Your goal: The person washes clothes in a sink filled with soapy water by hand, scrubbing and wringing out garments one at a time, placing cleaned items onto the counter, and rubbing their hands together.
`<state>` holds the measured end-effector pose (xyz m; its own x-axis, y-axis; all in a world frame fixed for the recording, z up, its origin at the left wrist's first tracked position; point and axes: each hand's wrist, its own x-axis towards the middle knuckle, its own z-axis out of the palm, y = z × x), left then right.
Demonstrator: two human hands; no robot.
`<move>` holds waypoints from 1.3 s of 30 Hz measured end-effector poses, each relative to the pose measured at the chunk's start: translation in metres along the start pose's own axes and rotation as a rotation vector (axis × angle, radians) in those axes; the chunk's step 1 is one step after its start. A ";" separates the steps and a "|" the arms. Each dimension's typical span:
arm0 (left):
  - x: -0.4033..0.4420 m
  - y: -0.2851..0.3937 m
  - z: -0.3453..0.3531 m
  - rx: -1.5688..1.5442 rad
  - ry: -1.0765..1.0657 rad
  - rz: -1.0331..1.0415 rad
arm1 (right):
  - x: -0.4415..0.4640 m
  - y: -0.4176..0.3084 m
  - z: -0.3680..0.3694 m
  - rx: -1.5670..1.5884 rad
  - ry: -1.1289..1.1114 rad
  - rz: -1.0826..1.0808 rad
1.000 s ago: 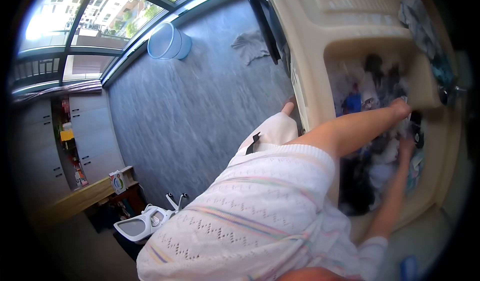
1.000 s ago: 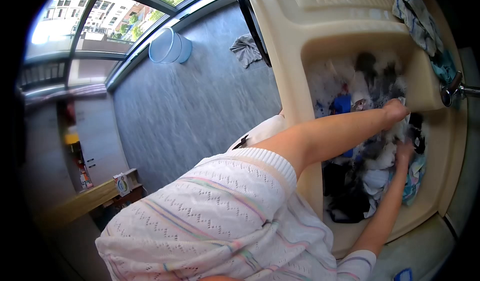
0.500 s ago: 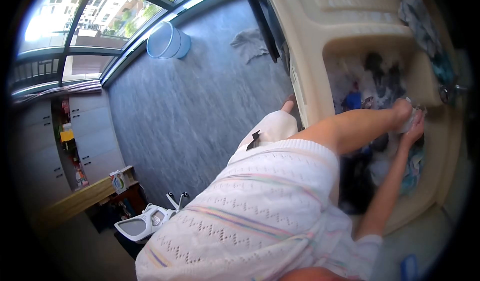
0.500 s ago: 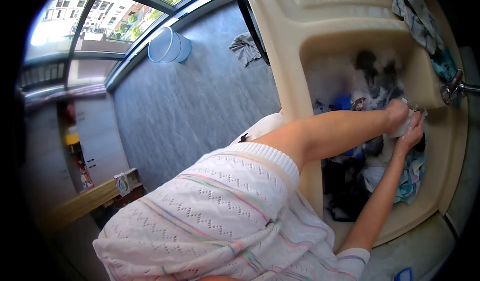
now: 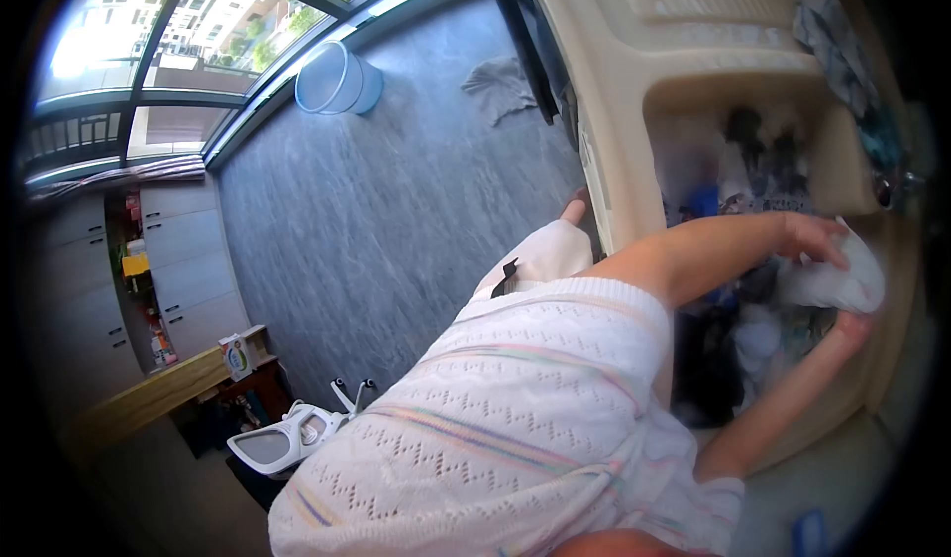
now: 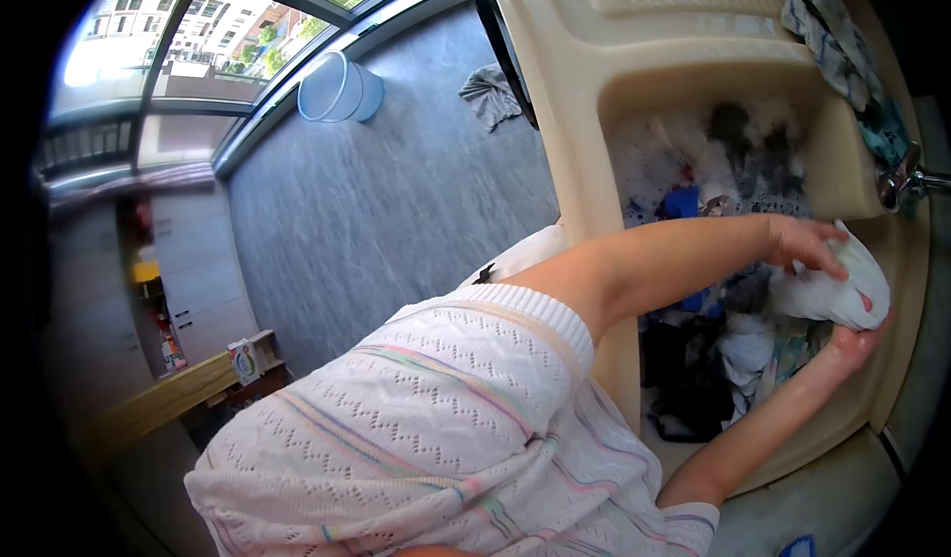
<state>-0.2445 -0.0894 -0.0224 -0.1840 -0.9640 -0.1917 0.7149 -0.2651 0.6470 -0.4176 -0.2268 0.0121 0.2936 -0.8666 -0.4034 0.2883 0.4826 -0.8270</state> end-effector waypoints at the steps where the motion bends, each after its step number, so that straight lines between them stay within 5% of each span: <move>1: 0.001 -0.005 0.006 0.115 -0.054 0.001 | 0.000 -0.008 -0.001 0.033 -0.034 -0.028; 4: 0.001 -0.015 0.015 0.555 -0.304 0.154 | -0.003 -0.029 -0.001 0.100 -0.116 -0.095; 7: 0.019 -0.042 0.020 1.065 -0.228 0.248 | -0.017 -0.047 0.001 0.132 -0.140 -0.166; 11: -0.013 -0.035 0.034 1.227 -0.060 -0.052 | -0.061 -0.059 0.018 0.164 -0.055 -0.416; 13: -0.009 -0.021 0.010 1.065 -0.040 -0.016 | -0.047 -0.039 0.019 0.077 0.058 -0.593; 14: -0.019 0.009 0.013 1.101 0.068 -0.076 | -0.025 -0.029 -0.002 -0.066 0.084 -0.697; 15: -0.006 0.013 -0.007 1.020 0.044 -0.023 | -0.007 -0.015 -0.004 -0.404 0.396 -0.606; 17: 0.012 0.026 -0.028 1.078 -0.006 0.004 | 0.000 0.010 -0.015 -1.532 0.228 -0.675; 19: 0.021 0.027 -0.024 1.362 -0.053 -0.059 | -0.018 0.031 0.021 -1.326 -0.338 -0.989; 22: -0.017 0.027 -0.014 1.442 -0.114 0.009 | -0.072 0.067 0.056 -1.110 -0.687 -0.379; 24: -0.016 0.034 -0.015 1.433 -0.090 0.003 | -0.065 0.074 0.042 -1.120 -0.728 -0.293; 27: -0.012 0.035 -0.013 1.285 0.195 0.270 | -0.067 0.048 0.037 -1.005 -0.455 0.015; 31: 0.000 0.026 -0.040 0.944 0.595 0.369 | -0.017 0.035 -0.015 -1.093 -0.044 -0.243; 32: 0.000 0.025 -0.046 1.061 0.665 0.321 | -0.010 0.059 -0.026 -1.370 0.009 -0.622; 36: 0.005 0.007 -0.049 0.703 0.486 -0.007 | -0.039 0.127 -0.012 -1.897 0.054 -0.303; 39: -0.003 0.007 -0.044 0.455 0.384 -0.219 | -0.007 0.135 -0.026 -1.926 0.029 -0.078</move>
<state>-0.2092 -0.0872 -0.0492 0.0221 -0.8336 -0.5520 0.3145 -0.5183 0.7953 -0.4047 -0.1585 -0.1069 0.3127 -0.8876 -0.3382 -0.9495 -0.3020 -0.0853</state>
